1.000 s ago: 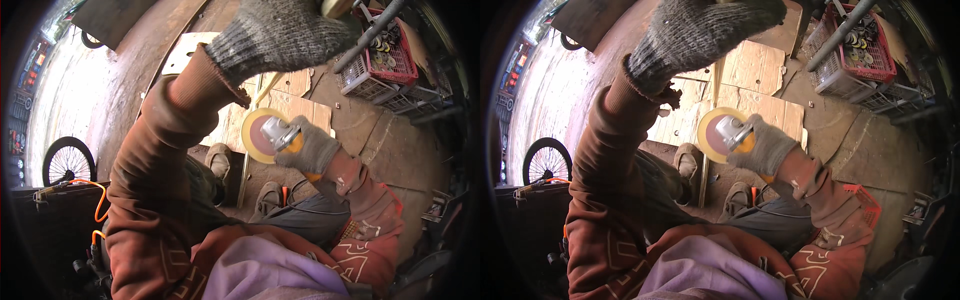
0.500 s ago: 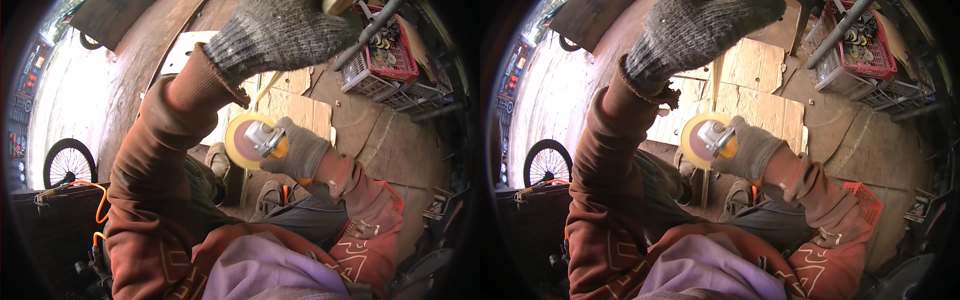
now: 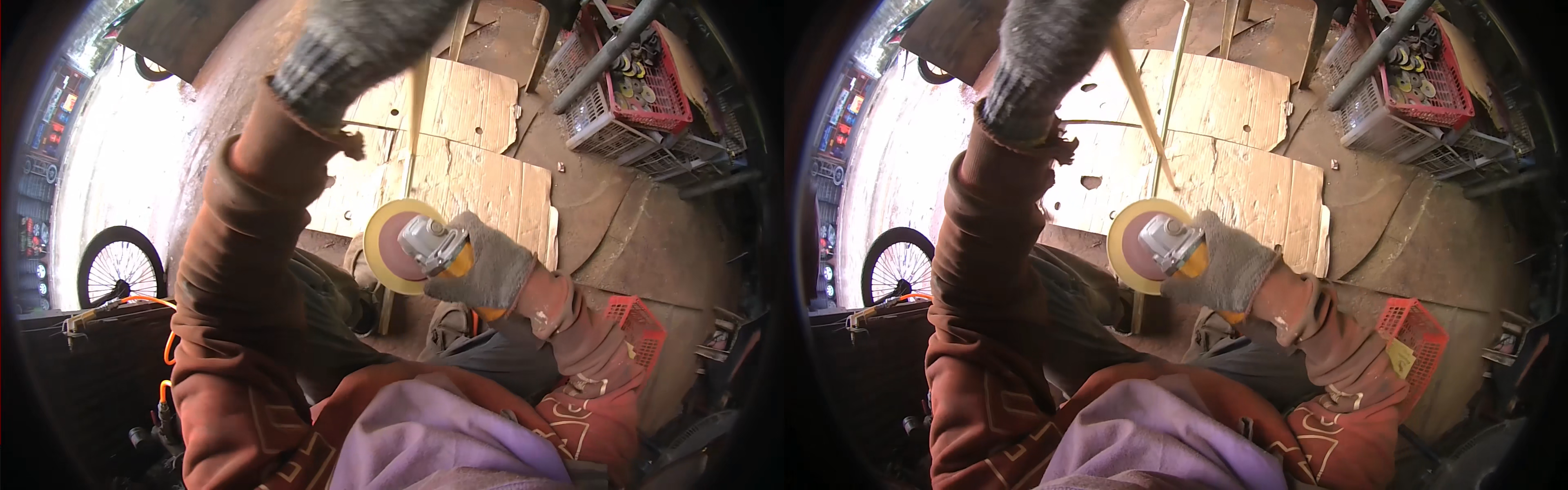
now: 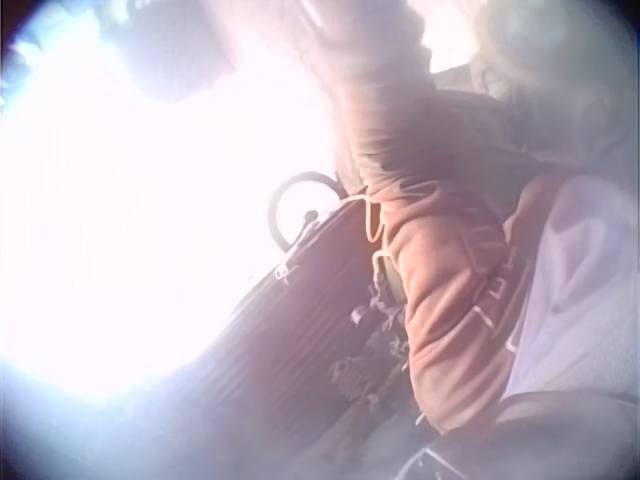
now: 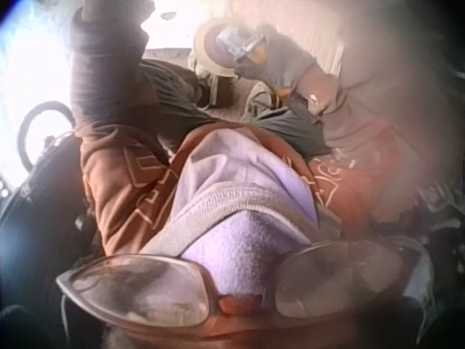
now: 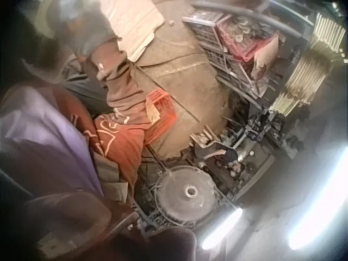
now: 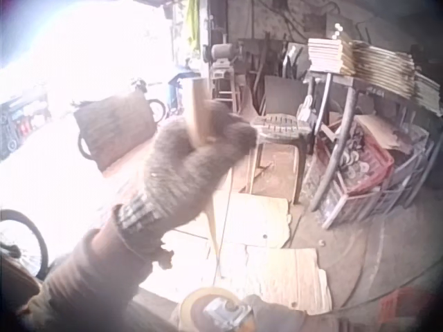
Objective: The person is using a handheld power grinder to smooth the surfaces and joints of a metal chair frame. They hold the metal frame by hand, rotating it on a piece of cardboard on the floor while applying the grinding disc to various sections.
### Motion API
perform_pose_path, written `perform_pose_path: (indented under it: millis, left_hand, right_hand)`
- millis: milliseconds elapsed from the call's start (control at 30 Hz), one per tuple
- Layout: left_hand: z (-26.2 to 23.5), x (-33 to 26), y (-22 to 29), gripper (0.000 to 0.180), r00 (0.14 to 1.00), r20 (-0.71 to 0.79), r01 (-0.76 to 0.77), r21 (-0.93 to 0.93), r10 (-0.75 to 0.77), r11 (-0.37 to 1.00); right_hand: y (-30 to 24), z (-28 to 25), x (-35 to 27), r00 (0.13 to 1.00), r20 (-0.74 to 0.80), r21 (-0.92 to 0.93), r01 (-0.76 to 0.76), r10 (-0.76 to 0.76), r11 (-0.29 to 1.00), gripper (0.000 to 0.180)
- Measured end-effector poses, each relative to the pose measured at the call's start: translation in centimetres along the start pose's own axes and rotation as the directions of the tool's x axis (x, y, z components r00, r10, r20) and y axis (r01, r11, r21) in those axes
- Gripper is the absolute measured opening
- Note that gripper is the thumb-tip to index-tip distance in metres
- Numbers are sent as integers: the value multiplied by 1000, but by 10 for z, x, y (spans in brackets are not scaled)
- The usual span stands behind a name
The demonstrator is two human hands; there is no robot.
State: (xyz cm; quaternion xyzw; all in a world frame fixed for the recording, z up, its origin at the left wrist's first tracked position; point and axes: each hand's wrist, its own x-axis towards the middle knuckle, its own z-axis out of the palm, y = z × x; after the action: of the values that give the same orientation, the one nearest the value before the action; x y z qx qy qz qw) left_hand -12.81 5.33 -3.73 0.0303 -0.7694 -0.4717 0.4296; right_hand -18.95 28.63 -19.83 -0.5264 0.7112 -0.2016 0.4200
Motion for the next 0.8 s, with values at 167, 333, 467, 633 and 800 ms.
perform_pose_path:
  millis: [167, 333, 467, 633, 800]
  left_hand:
    - [-54, -6, -38, 40, 943, -327, -37, 89, 64, 995]
    - [-81, -8, -45, 40, 925, -371, -38, 132, 85, 991]
    - [-77, 3, -61, 38, 910, -397, -117, 20, 116, 993]
    - [-93, 1, -61, 39, 918, -377, -61, 170, 122, 984]
    - [-82, -6, -38, 47, 890, -452, 135, 375, 54, 917]
  right_hand:
    - [11, 34, 16, 998, 22, 121, 56, -59, 991, 88]
    - [13, 26, 60, 984, -159, 327, 134, -86, 935, 62]
    - [15, 13, 86, 984, -164, 688, 168, -74, 706, 52]
    - [0, 59, 67, 903, -41, 238, 425, -428, 873, 34]
    - [-28, 52, 51, 912, 128, 105, 379, -390, 920, 33]
